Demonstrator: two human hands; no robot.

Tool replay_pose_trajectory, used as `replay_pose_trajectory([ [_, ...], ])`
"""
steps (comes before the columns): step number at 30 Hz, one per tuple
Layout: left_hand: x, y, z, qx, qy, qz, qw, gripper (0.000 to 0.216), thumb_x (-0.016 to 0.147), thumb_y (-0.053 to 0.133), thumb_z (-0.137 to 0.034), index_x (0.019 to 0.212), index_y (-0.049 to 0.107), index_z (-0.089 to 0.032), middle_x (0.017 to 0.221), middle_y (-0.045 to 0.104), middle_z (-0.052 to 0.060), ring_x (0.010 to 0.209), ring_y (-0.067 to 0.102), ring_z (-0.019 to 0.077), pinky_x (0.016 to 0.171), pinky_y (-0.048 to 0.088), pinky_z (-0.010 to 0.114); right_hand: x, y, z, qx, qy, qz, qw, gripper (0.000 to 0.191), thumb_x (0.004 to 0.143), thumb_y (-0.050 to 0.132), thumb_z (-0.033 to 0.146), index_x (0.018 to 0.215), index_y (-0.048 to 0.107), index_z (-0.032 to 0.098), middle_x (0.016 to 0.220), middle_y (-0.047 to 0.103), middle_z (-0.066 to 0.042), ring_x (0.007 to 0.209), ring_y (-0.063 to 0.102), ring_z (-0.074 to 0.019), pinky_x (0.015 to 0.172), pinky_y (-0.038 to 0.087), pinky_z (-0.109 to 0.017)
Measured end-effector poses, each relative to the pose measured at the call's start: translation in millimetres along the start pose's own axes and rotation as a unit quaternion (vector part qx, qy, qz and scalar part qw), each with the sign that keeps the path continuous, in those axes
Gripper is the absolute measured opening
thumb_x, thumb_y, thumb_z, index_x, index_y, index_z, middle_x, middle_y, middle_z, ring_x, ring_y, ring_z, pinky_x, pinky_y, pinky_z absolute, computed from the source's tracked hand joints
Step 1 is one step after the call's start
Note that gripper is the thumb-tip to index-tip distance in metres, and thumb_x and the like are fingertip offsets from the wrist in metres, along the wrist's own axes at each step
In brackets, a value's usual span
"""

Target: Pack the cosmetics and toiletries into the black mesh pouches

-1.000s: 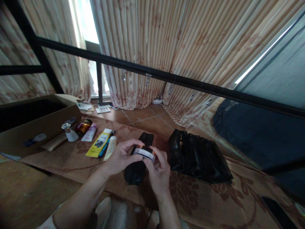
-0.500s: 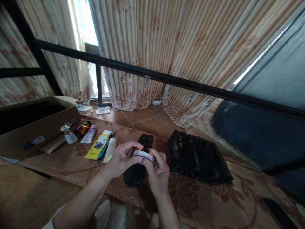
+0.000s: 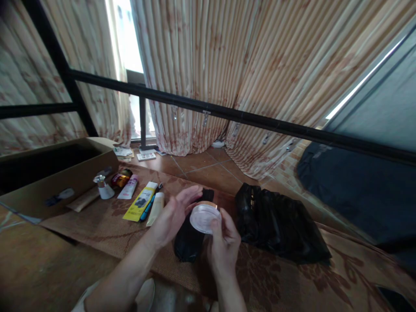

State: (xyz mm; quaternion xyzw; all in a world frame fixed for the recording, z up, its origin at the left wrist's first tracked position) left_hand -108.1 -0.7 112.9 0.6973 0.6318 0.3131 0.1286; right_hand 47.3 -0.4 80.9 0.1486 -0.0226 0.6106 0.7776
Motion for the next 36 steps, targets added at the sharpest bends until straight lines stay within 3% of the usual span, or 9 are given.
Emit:
replay_pose_trajectory([
  [3,3.3,-6.0,-13.3,-0.174,-0.02,-0.018,0.984,0.072,0.086,0.033,-0.07,0.123,0.06,-0.014,0.145,0.045,0.015,0.139,0.033,0.0302,0.11,0.028,0.044,2.8,-4.0,6.6,0.036,0.045,-0.056,0.997,0.039,0.075,0.069,0.047,0.098,0.068,0.016,0.091,0.072,-0.006,0.08,0.067,-0.02,0.072,0.053,-0.033],
  [6,5.0,-12.4,-20.8,-0.23,-0.022,-0.025,0.973,0.069,0.088,0.031,-0.066,0.125,0.059,-0.015,0.146,0.044,0.014,0.141,0.029,0.0295,0.109,0.03,0.048,6.3,-9.0,7.0,0.075,0.073,-0.05,0.993,0.034,0.074,0.071,0.047,0.09,0.068,0.017,0.081,0.071,-0.003,0.079,0.067,-0.0195,0.07,0.054,-0.031],
  [10,7.1,-18.7,-14.9,-0.232,-0.025,-0.051,0.971,0.052,0.092,0.034,-0.053,0.121,0.061,-0.018,0.141,0.051,0.01,0.138,0.036,0.0257,0.108,0.035,0.046,7.1,-12.1,0.8,0.087,0.086,-0.04,0.992,0.032,0.073,0.073,0.046,0.084,0.068,0.017,0.076,0.07,-0.003,0.079,0.068,-0.0203,0.07,0.054,-0.032],
  [17,9.7,-32.2,-3.1,-0.217,-0.036,-0.182,0.958,0.021,0.087,0.052,-0.024,0.099,0.067,-0.014,0.112,0.069,0.011,0.118,0.058,0.0205,0.106,0.04,0.037,4.8,-9.0,-1.9,0.096,0.097,-0.024,0.99,0.03,0.074,0.073,0.045,0.087,0.068,0.018,0.079,0.071,-0.004,0.082,0.069,-0.021,0.073,0.055,-0.034],
  [22,10.0,-33.0,-3.1,-0.153,-0.016,-0.192,0.969,0.046,0.059,0.052,0.005,0.097,0.069,-0.013,0.121,0.066,0.008,0.114,0.059,0.0178,0.103,0.041,0.033,4.5,-8.8,-1.0,0.083,0.091,-0.016,0.992,0.034,0.075,0.072,0.045,0.095,0.07,0.017,0.082,0.072,-0.005,0.081,0.068,-0.0216,0.073,0.055,-0.035],
  [25,8.6,-38.0,-0.8,-0.075,-0.001,-0.251,0.965,0.03,0.056,0.049,0.0,0.077,0.067,-0.012,0.09,0.072,0.005,0.079,0.066,0.0106,0.076,0.049,0.023,3.9,-7.0,0.0,0.091,0.085,-0.018,0.992,0.036,0.074,0.073,0.044,0.098,0.07,0.018,0.082,0.072,-0.004,0.076,0.067,-0.0184,0.068,0.054,-0.031],
  [27,7.4,-39.4,0.5,0.0,-0.013,-0.271,0.962,0.014,0.067,0.051,-0.012,0.074,0.063,-0.012,0.063,0.065,0.001,0.048,0.052,0.0067,0.049,0.04,0.018,3.6,-6.1,0.8,0.084,0.071,-0.029,0.994,0.038,0.072,0.074,0.042,0.102,0.069,0.018,0.091,0.072,-0.005,0.075,0.066,-0.0169,0.064,0.053,-0.028],
  [30,6.5,-32.9,2.0,0.128,-0.05,-0.218,0.966,0.029,0.083,0.049,-0.038,0.092,0.063,-0.013,0.056,0.06,-0.001,0.037,0.038,0.0059,0.037,0.022,0.018,2.7,-4.3,1.4,0.05,0.032,-0.02,0.998,0.043,0.074,0.073,0.038,0.111,0.067,0.019,0.104,0.07,-0.008,0.086,0.066,-0.0199,0.07,0.054,-0.032],
  [36,2.6,-7.6,4.8,0.21,-0.069,-0.03,0.975,0.043,0.084,0.056,-0.051,0.107,0.061,-0.015,0.085,0.065,0.004,0.055,0.057,0.0079,0.044,0.036,0.018,-4.8,-1.3,0.1,-0.028,-0.071,0.006,0.997,0.042,0.073,0.075,0.032,0.112,0.066,0.019,0.109,0.068,-0.009,0.099,0.065,-0.0229,0.09,0.05,-0.042],
])
Point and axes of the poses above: each hand's wrist, its own x-axis towards the middle knuckle, its own y-axis out of the palm, z = x × y, the point moved 3 cm from there along x, towards the middle knuckle
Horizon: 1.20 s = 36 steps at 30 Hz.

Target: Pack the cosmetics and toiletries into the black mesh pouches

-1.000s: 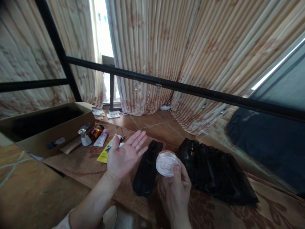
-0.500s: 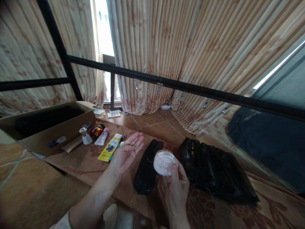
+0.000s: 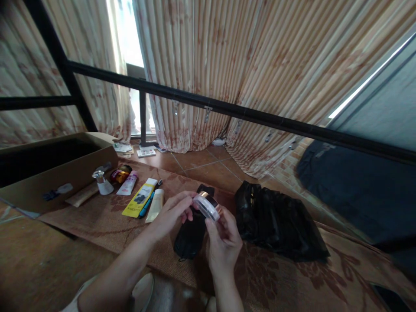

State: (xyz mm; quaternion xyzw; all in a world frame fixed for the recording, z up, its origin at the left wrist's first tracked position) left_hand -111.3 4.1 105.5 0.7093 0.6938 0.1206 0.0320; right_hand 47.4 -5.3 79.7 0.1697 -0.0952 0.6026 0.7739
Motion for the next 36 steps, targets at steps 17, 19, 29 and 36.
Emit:
replay_pose_trajectory([
  [17,-1.9,-4.5,-3.6,-0.105,0.048,-0.009,0.993,0.082,0.061,0.081,-0.021,0.136,0.047,-0.022,0.128,0.057,0.009,0.113,0.056,0.0232,0.096,0.045,0.035,-0.7,-1.6,-4.2,-0.163,-0.029,0.038,0.985,0.055,0.079,0.068,0.039,0.129,0.052,0.022,0.126,0.057,-0.011,0.106,0.059,-0.0222,0.086,0.051,-0.037],
  [19,-0.6,-6.3,-5.3,-0.073,0.085,-0.022,0.993,0.091,0.059,0.082,-0.019,0.14,0.04,-0.023,0.133,0.054,0.01,0.118,0.054,0.0235,0.101,0.041,0.036,0.9,-4.1,-8.1,-0.168,-0.012,0.039,0.985,0.055,0.079,0.066,0.042,0.129,0.053,0.021,0.127,0.057,-0.012,0.107,0.058,-0.0227,0.086,0.049,-0.037],
  [29,2.1,-3.5,-1.5,-0.029,0.127,-0.017,0.991,0.079,0.07,0.075,-0.019,0.138,0.036,-0.021,0.133,0.054,0.012,0.119,0.054,0.0231,0.102,0.041,0.036,-1.4,-0.4,-21.3,-0.128,0.044,0.093,0.986,0.056,0.076,0.069,0.042,0.125,0.055,0.02,0.123,0.062,-0.012,0.1,0.063,-0.0222,0.085,0.051,-0.038],
  [36,-3.4,7.8,-11.4,0.196,0.156,-0.009,0.968,0.043,0.081,0.065,-0.028,0.121,0.05,-0.021,0.113,0.064,0.007,0.103,0.061,0.0205,0.091,0.045,0.032,-0.5,-4.8,-25.2,-0.105,0.057,0.096,0.988,0.047,0.078,0.067,0.039,0.119,0.059,0.018,0.115,0.067,-0.011,0.092,0.065,-0.0207,0.082,0.051,-0.037],
])
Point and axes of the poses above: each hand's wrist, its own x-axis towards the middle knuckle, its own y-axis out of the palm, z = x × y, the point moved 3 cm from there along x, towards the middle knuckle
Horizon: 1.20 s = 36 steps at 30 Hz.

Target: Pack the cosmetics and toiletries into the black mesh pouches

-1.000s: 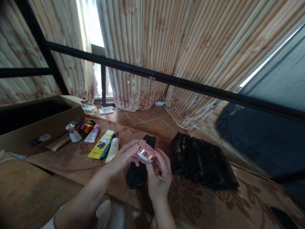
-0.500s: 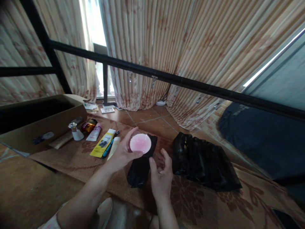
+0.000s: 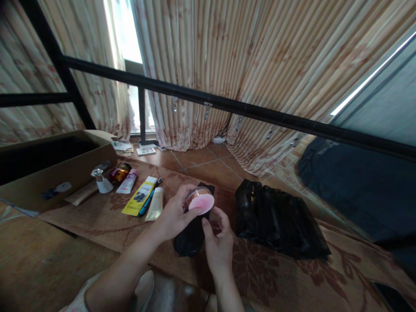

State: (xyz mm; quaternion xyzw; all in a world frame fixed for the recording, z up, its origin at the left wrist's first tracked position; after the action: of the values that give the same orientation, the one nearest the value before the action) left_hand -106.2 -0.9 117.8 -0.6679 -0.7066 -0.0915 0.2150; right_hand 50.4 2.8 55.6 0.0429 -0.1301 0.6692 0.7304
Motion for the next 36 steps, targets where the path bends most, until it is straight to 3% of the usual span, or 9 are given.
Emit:
replay_pose_trajectory([
  [3,1.0,1.5,-3.5,0.096,0.03,0.05,0.994,0.033,0.085,0.059,-0.029,0.116,0.054,-0.021,0.105,0.065,0.006,0.095,0.062,0.0198,0.085,0.045,0.03,0.9,-3.7,-1.7,-0.011,0.003,0.001,1.0,0.045,0.079,0.065,0.04,0.118,0.059,0.018,0.115,0.066,-0.011,0.091,0.065,-0.0209,0.08,0.052,-0.036],
  [6,2.8,-1.0,-0.4,0.194,0.053,0.094,0.975,0.032,0.084,0.055,-0.02,0.116,0.057,-0.022,0.106,0.063,0.006,0.095,0.06,0.0201,0.084,0.045,0.031,2.1,-7.6,-3.5,-0.034,0.016,-0.012,0.999,0.046,0.078,0.064,0.041,0.118,0.06,0.018,0.116,0.066,-0.011,0.093,0.065,-0.0218,0.078,0.052,-0.035],
  [10,7.5,-1.7,4.7,0.328,0.061,0.196,0.922,0.035,0.074,0.051,-0.006,0.104,0.061,-0.021,0.1,0.063,0.005,0.095,0.057,0.02,0.088,0.042,0.033,2.7,-9.2,-2.7,-0.051,0.029,-0.013,0.998,0.047,0.077,0.065,0.042,0.116,0.061,0.017,0.106,0.07,-0.011,0.091,0.066,-0.0236,0.075,0.052,-0.035],
  [14,12.3,5.0,5.4,0.428,0.045,0.266,0.863,0.024,0.071,0.053,-0.006,0.086,0.065,-0.019,0.097,0.064,0.007,0.096,0.055,0.0229,0.095,0.037,0.045,2.3,-6.7,-0.6,-0.051,0.029,-0.001,0.998,0.043,0.077,0.063,0.041,0.114,0.062,0.018,0.102,0.071,-0.01,0.086,0.067,-0.0231,0.073,0.053,-0.035],
  [18,13.9,17.3,9.2,0.49,0.007,0.274,0.828,0.021,0.079,0.048,-0.011,0.079,0.068,-0.017,0.093,0.065,0.011,0.099,0.052,0.0274,0.098,0.028,0.062,2.3,-5.1,-2.2,-0.055,0.028,0.0,0.998,0.041,0.078,0.062,0.04,0.114,0.063,0.019,0.102,0.071,-0.009,0.083,0.067,-0.0216,0.072,0.053,-0.034],
  [22,13.9,31.5,19.9,0.522,-0.026,0.25,0.815,0.031,0.086,0.041,-0.011,0.078,0.071,-0.016,0.09,0.065,0.013,0.1,0.05,0.029,0.1,0.022,0.067,3.1,-5.1,-4.4,-0.056,0.024,0.007,0.998,0.042,0.078,0.062,0.041,0.114,0.063,0.019,0.103,0.07,-0.009,0.083,0.066,-0.0213,0.072,0.053,-0.034],
  [28,13.9,38.8,30.3,0.542,-0.018,0.203,0.815,0.033,0.087,0.042,-0.013,0.076,0.073,-0.016,0.088,0.065,0.013,0.103,0.048,0.0305,0.103,0.013,0.072,4.8,-7.2,-3.8,-0.059,0.02,0.008,0.998,0.042,0.077,0.063,0.041,0.113,0.063,0.019,0.106,0.07,-0.009,0.083,0.066,-0.0209,0.072,0.053,-0.033],
  [36,16.5,27.5,23.5,0.489,0.006,0.203,0.848,0.031,0.084,0.044,-0.013,0.075,0.073,-0.021,0.115,0.061,0.011,0.119,0.043,0.0311,0.105,0.006,0.073,4.8,-7.8,-3.7,-0.066,0.024,0.008,0.997,0.042,0.077,0.063,0.041,0.113,0.064,0.019,0.103,0.07,-0.009,0.081,0.066,-0.021,0.072,0.053,-0.034],
])
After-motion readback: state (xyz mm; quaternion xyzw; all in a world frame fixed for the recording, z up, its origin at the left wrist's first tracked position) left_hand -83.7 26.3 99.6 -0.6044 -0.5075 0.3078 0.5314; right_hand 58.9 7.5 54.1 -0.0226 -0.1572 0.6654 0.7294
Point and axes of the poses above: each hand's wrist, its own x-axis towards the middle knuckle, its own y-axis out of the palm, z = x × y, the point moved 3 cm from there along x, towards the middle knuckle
